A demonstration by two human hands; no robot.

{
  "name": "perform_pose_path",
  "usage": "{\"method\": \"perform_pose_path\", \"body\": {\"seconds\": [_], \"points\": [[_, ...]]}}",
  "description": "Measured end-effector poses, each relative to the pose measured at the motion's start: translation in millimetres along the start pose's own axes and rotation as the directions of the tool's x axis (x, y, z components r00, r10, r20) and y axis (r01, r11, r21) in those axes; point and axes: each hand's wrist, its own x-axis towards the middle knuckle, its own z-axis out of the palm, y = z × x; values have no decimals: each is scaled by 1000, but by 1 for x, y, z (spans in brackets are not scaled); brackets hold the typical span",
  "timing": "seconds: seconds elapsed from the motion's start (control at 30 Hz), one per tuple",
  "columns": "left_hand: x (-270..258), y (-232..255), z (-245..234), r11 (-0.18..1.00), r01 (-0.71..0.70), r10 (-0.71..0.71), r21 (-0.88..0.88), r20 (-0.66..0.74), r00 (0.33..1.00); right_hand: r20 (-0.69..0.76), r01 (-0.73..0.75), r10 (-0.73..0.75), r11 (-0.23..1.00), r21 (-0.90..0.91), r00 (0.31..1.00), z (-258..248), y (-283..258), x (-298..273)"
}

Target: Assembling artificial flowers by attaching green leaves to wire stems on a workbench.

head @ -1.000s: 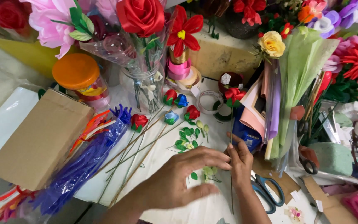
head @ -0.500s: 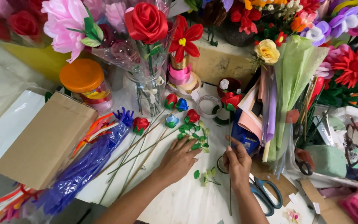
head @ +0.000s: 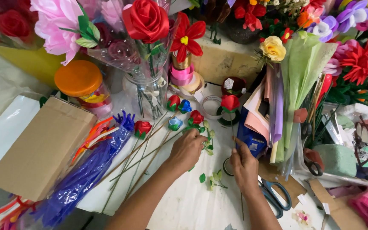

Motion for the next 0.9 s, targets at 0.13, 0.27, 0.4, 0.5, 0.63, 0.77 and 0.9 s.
{"method": "perform_pose_path", "body": {"seconds": [0.13, 0.27, 0.4, 0.5, 0.63, 0.77, 0.9], "points": [[12, 16, -13, 999, 24, -19, -34, 148, 989, -3, 174, -188, 913, -368, 982, 3, 6, 5], [10, 21, -17, 998, 51, -57, 34, 195, 979, 85, 182, -162, 812, -555, 983, 10, -12, 0], [5, 11, -22, 987, 158, -160, 25, 221, 962, 121, 194, -153, 712, -675, 981, 7, -16, -5], [1, 4, -20, 982, 186, -189, 33, 205, 960, 108, 168, -129, 716, -677, 986, 4, -21, -9], [-3, -1, -10, 993, 114, -114, 8, 131, 985, 77, 143, -122, 759, -635, 990, 4, -23, -9], [-5, 4, 1, 999, 16, -20, 33, 107, 994, 83, 184, -172, 733, -655, 982, 6, -13, -9], [-6, 0, 16, 997, 6, -13, 75, 87, 996, 69, 310, -333, 756, -577, 940, 7, -10, -10]]}}
